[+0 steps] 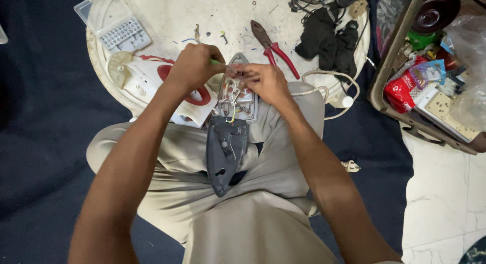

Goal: The person sits on the floor and repairs a disassembled electric iron by manipulating internal wires and components. They use a screwdriver and pliers to adjust connections and secure parts within the iron's housing.

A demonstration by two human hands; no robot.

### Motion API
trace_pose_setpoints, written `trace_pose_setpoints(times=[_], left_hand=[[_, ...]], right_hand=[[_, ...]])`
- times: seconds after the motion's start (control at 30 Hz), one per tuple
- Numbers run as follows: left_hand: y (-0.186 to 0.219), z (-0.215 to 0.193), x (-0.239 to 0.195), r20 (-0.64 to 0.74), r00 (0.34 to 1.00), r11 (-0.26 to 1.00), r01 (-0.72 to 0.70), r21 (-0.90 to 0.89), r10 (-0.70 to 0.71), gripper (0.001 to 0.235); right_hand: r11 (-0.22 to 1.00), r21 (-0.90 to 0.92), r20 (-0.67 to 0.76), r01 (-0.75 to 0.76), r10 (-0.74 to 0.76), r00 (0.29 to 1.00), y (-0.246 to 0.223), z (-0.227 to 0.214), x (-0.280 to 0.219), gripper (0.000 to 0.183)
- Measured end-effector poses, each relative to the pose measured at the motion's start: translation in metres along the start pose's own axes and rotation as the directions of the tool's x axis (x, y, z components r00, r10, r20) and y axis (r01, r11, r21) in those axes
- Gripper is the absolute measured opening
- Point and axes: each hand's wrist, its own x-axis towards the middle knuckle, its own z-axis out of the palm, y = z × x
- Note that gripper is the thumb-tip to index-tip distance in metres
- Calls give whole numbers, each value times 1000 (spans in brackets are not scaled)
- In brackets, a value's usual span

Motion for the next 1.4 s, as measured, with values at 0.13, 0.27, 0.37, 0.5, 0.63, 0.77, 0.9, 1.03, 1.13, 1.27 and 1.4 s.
trace_pose_setpoints(times=[0.13, 0.27, 0.37, 0.5, 0.63, 0.77, 0.9, 1.03, 1.13, 1.27, 1.4], left_hand=[[-2, 1, -29, -96, 985, 980, 130, -153, -146, 28], [6, 14, -48, -115, 941, 887, 253, -387, -319, 26], [11, 24, -58, -189, 911, 851, 247, -463, -367, 28], [14, 35, -63, -220, 864, 778, 264, -569, -454, 29], [13, 40, -68, -129, 860, 627, 250, -737, -494, 29], [18, 39, -72, -4, 902, 259, 120, -958, -433, 27], [36, 34, -72, 83, 929, -46, 71, -996, -361, 28], [67, 33, -72, 15, 953, 5, 17, -1000, -303, 31], [88, 34, -72, -57, 959, 17, -54, -998, -277, 37], [109, 30, -74, -114, 948, -3, -120, -993, -299, 41], [126, 18, -81, -210, 935, 50, -204, -978, -286, 37]], right_hand=[[1000, -19, 22, -5, 5, 1000, 7, 2, 3, 43], [998, -32, 9, 45, -45, 999, 14, 5, 2, 49], [995, 88, 5, 51, -52, 999, 24, 6, 2, 54], [955, 245, -45, 165, -159, 986, 39, 8, 12, 54], [806, 591, -64, -37, 93, 994, 41, -1, 18, 50], [477, 874, 3, -96, 192, 981, 31, -16, 7, 45], [234, 972, 3, -18, 61, 998, 16, -19, -6, 46], [146, 989, -18, 21, -21, 1000, -3, -19, -16, 51], [123, 991, -45, 57, -93, 995, -18, -19, -25, 53], [96, 988, -106, 123, -166, 980, -36, -19, -39, 57], [54, 987, -137, 152, -215, 967, -52, -20, -49, 62]])
